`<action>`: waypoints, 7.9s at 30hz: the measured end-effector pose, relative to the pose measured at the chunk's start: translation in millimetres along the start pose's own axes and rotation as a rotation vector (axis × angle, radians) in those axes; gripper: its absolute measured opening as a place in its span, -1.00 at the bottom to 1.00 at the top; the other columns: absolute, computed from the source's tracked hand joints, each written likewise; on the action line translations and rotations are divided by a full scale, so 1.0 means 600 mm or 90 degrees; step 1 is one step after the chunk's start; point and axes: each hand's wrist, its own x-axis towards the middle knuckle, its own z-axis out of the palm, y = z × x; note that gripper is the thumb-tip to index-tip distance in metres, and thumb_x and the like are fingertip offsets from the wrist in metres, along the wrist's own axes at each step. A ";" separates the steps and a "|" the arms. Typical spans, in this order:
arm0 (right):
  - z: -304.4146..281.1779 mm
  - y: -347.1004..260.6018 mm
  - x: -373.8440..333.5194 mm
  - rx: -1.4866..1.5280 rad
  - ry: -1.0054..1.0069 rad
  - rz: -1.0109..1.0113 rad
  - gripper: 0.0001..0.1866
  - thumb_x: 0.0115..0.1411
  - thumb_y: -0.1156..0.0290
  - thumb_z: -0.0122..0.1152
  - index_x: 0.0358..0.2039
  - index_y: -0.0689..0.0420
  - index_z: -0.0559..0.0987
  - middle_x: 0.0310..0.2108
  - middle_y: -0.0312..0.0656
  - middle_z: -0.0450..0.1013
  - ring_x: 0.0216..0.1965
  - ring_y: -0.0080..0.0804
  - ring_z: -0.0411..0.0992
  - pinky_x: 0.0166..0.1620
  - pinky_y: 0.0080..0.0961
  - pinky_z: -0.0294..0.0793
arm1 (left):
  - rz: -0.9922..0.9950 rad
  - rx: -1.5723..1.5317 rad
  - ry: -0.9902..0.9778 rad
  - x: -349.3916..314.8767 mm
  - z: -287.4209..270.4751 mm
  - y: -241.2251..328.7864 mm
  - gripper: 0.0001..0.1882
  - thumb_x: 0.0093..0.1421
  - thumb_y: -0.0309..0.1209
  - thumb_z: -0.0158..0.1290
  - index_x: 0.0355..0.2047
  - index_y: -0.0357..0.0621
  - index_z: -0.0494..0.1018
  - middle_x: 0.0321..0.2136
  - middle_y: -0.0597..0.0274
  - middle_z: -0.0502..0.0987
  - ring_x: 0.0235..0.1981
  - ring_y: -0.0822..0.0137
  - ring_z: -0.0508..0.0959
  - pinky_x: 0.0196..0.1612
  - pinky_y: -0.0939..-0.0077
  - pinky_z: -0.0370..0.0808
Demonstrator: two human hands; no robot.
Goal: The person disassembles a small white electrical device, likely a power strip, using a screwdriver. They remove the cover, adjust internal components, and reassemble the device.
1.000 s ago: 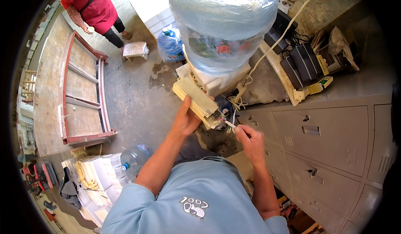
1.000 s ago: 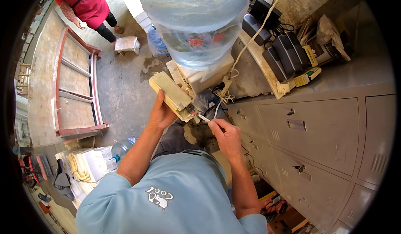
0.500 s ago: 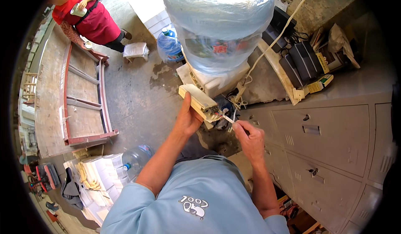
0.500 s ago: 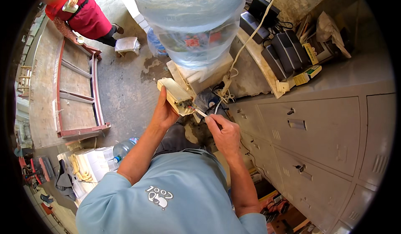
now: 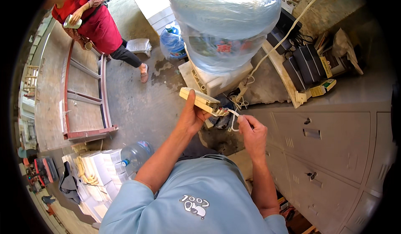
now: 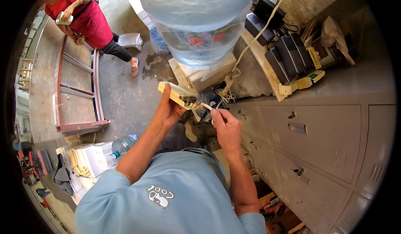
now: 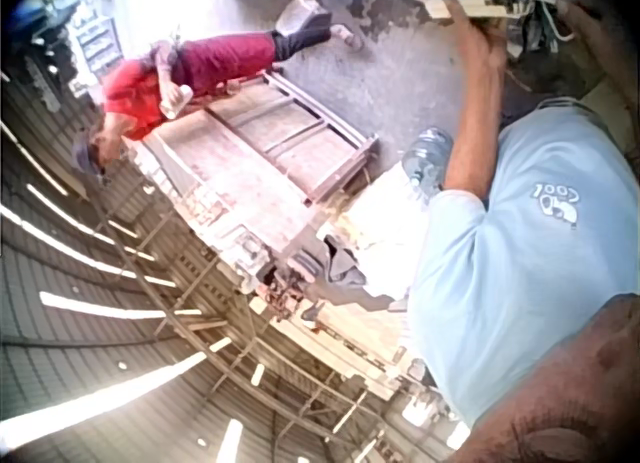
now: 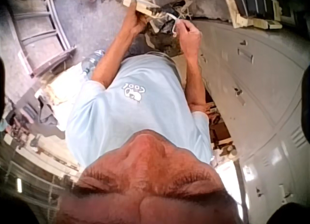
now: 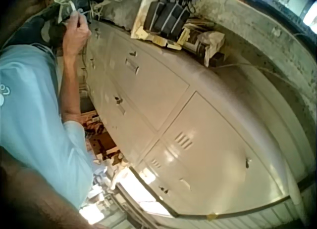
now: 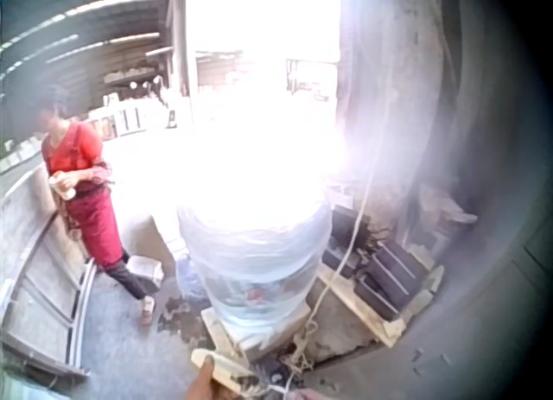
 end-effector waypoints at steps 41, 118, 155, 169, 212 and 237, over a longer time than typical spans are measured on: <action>0.043 0.027 -0.021 -0.047 -0.162 0.088 -0.52 0.27 0.10 0.19 -0.63 0.23 0.53 -0.74 -0.36 0.36 -0.64 -0.68 0.27 -0.54 -0.58 0.23 | 0.048 -0.195 -0.025 -0.010 0.029 0.029 -0.47 0.22 -0.01 0.08 -0.14 -0.29 0.36 -0.34 0.04 0.47 -0.28 0.10 0.53 0.04 0.05 0.50; 0.051 0.014 -0.047 -0.071 -0.169 0.035 -0.49 0.29 0.09 0.15 -0.63 0.26 0.51 -0.78 -0.21 0.34 -0.73 -0.44 0.30 -0.57 -0.41 0.30 | 0.014 -0.003 0.042 -0.010 0.017 0.010 -0.40 0.22 0.21 -0.11 -0.15 -0.12 0.38 -0.44 0.05 0.52 -0.47 0.14 0.57 -0.38 0.21 0.56; 0.031 0.121 -0.009 0.020 -0.186 0.139 -0.60 0.25 0.11 0.19 -0.44 0.25 0.65 -0.66 -0.36 0.46 -0.59 -0.69 0.30 -0.50 -0.60 0.24 | 0.130 0.156 -0.015 -0.006 0.029 -0.002 -0.35 0.30 0.13 -0.08 -0.07 -0.33 0.36 -0.32 -0.09 0.56 -0.35 0.07 0.62 -0.23 0.21 0.60; -0.017 0.002 -0.004 -0.054 0.025 -0.069 -0.65 0.04 0.31 0.40 -0.20 0.25 0.61 -0.38 -0.23 0.51 -0.50 -0.54 0.38 -0.37 -0.49 0.40 | 0.367 0.783 0.049 -0.034 0.073 -0.049 -0.49 0.09 -0.20 0.25 -0.09 -0.33 0.43 -0.33 -0.11 0.60 -0.28 -0.08 0.61 -0.19 0.20 0.51; -0.127 0.032 0.101 0.089 -0.105 0.085 -0.49 0.06 0.30 0.37 -0.02 0.31 0.56 -0.25 -0.22 0.56 -0.32 -0.58 0.43 -0.25 -0.60 0.44 | 0.348 1.208 -0.177 -0.016 0.143 -0.109 -0.35 -0.06 -0.01 0.32 -0.29 -0.40 0.39 -0.46 -0.16 0.56 -0.35 -0.13 0.57 -0.26 0.05 0.49; -0.062 0.036 0.051 -0.148 0.051 -0.077 -0.56 0.03 0.19 0.38 -0.13 0.20 0.60 -0.26 -0.12 0.53 -0.29 -0.20 0.53 -0.24 -0.37 0.50 | 0.174 1.076 -0.147 -0.026 0.102 -0.111 -0.40 0.01 -0.12 0.31 -0.14 -0.35 0.37 -0.28 -0.13 0.58 -0.25 -0.04 0.60 -0.20 0.18 0.51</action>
